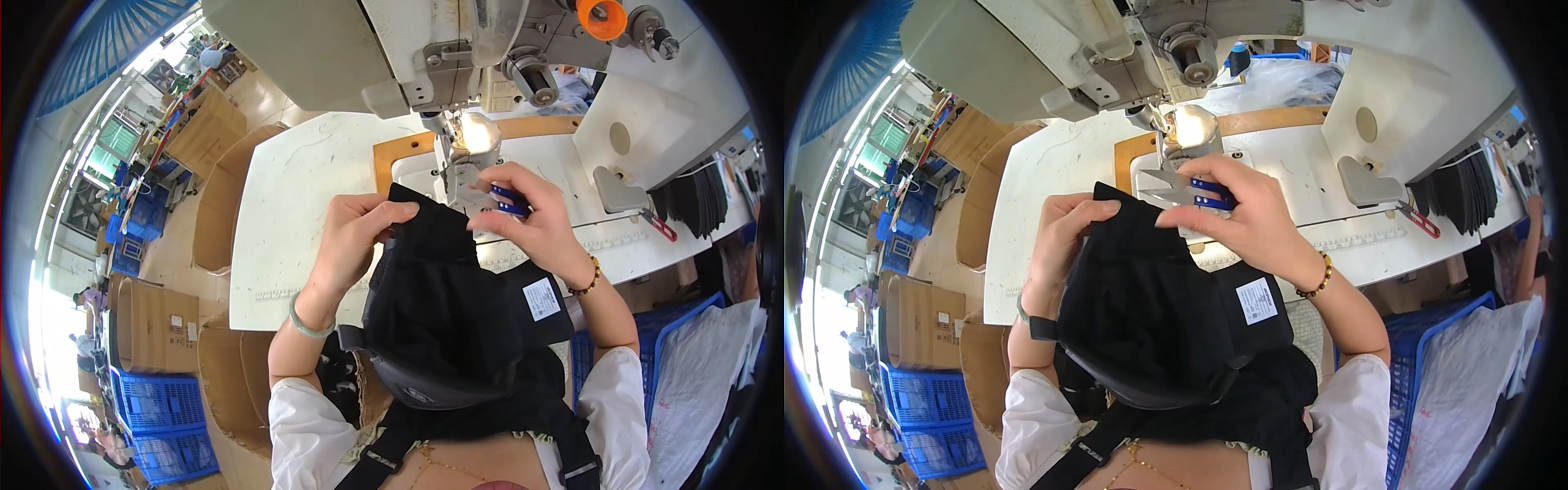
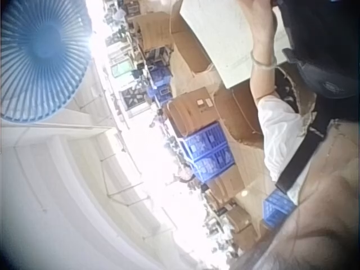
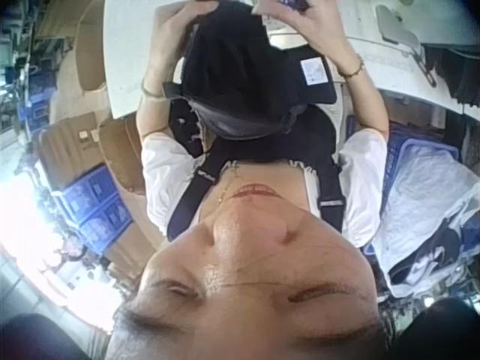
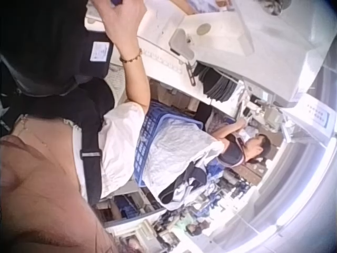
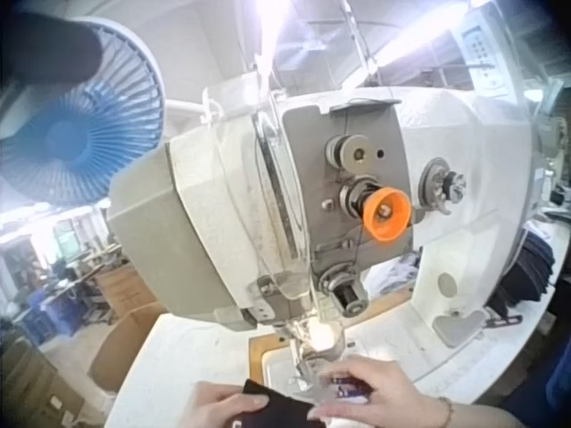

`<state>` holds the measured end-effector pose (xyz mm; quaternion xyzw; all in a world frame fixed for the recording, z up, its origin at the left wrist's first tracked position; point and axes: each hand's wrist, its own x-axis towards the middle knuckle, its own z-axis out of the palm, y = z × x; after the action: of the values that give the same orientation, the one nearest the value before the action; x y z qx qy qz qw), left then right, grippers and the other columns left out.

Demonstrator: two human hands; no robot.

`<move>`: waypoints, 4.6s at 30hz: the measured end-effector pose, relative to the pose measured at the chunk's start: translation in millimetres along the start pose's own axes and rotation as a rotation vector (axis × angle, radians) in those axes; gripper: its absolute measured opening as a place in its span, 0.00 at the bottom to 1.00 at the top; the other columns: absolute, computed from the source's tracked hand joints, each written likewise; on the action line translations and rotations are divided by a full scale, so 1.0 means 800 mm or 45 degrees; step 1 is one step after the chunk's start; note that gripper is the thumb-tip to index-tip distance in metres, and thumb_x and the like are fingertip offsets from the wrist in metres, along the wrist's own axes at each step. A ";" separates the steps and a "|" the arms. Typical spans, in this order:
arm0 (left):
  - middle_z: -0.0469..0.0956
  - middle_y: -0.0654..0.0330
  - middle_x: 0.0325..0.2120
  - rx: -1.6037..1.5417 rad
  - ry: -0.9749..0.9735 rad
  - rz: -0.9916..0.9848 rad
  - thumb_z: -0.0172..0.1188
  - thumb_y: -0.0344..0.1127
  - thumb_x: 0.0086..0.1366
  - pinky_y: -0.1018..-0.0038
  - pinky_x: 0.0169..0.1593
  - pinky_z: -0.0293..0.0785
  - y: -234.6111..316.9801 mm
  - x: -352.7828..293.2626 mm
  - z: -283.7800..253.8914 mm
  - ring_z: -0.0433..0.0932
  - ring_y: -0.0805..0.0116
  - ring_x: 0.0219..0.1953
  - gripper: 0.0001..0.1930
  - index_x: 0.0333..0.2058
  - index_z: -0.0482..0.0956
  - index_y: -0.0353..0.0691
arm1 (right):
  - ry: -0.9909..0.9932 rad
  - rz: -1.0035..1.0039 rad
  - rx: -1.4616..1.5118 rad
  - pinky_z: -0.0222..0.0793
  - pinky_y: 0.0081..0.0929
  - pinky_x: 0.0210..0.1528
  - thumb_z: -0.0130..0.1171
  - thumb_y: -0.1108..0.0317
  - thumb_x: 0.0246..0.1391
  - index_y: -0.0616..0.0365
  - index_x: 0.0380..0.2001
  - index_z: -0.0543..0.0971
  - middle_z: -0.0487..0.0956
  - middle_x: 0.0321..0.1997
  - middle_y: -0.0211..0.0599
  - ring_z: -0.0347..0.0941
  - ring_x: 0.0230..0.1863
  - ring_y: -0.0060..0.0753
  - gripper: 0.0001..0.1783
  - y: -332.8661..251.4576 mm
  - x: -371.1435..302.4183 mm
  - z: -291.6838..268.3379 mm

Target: Using a sewing machine to stitch together components of a shoe.

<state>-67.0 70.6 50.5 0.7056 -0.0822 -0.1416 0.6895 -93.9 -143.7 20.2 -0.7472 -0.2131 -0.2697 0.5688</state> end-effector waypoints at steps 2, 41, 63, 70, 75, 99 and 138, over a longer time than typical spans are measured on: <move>0.71 0.66 0.16 0.021 -0.024 -0.041 0.59 0.33 0.52 0.85 0.23 0.60 0.001 0.000 0.001 0.66 0.82 0.20 0.09 0.23 0.77 0.31 | -0.266 0.126 0.005 0.58 0.19 0.21 0.64 0.65 0.41 0.60 0.25 0.75 0.70 0.18 0.31 0.60 0.16 0.20 0.12 0.000 0.004 -0.003; 0.72 0.67 0.25 -0.009 -0.463 -0.039 0.58 0.25 0.51 0.85 0.30 0.63 -0.051 0.011 -0.073 0.67 0.85 0.28 0.09 0.32 0.71 0.31 | -0.612 -0.118 -0.508 0.63 0.26 0.19 0.58 0.56 0.46 0.54 0.38 0.68 0.69 0.27 0.30 0.70 0.21 0.31 0.19 0.000 0.002 0.054; 0.66 0.69 0.22 -0.027 -0.771 0.016 0.61 0.23 0.45 0.85 0.30 0.60 -0.055 0.024 -0.076 0.63 0.84 0.27 0.10 0.27 0.70 0.33 | -0.538 -0.569 -0.664 0.60 0.24 0.14 0.62 0.63 0.41 0.57 0.38 0.67 0.70 0.23 0.30 0.70 0.19 0.28 0.21 0.009 0.004 0.078; 0.69 0.67 0.23 -0.166 -0.632 0.018 0.58 0.24 0.46 0.84 0.33 0.64 -0.067 0.027 -0.076 0.67 0.82 0.27 0.10 0.30 0.71 0.32 | -0.289 -0.063 -0.237 0.64 0.24 0.21 0.60 0.63 0.46 0.57 0.36 0.71 0.73 0.21 0.33 0.71 0.20 0.32 0.15 0.018 0.014 0.072; 0.74 0.63 0.28 -0.278 -0.617 -0.026 0.56 0.24 0.47 0.84 0.37 0.67 -0.062 0.025 -0.077 0.71 0.79 0.31 0.11 0.33 0.73 0.30 | -0.362 -0.099 -0.297 0.64 0.21 0.22 0.60 0.62 0.46 0.57 0.37 0.70 0.72 0.20 0.34 0.69 0.19 0.28 0.16 0.022 0.012 0.067; 0.67 0.70 0.20 -0.121 -0.685 0.067 0.59 0.25 0.45 0.85 0.27 0.58 -0.066 0.019 -0.087 0.63 0.84 0.24 0.08 0.26 0.72 0.34 | -0.563 -0.654 -0.666 0.59 0.23 0.14 0.59 0.60 0.44 0.56 0.33 0.70 0.68 0.21 0.26 0.69 0.18 0.25 0.15 0.010 0.019 0.092; 0.72 0.50 0.27 -0.351 2.209 -0.198 0.49 0.33 0.58 0.72 0.29 0.77 -0.414 -0.368 -0.465 0.76 0.61 0.27 0.14 0.38 0.66 0.27 | -0.230 0.488 -1.462 0.62 0.30 0.47 0.57 0.61 0.50 0.62 0.46 0.68 0.70 0.45 0.43 0.66 0.46 0.38 0.23 0.131 -0.103 -0.090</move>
<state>-255.6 527.2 -250.4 0.4785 0.5364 0.3890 0.5761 -103.3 -241.2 -95.2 -0.9794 0.0569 -0.1700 0.0934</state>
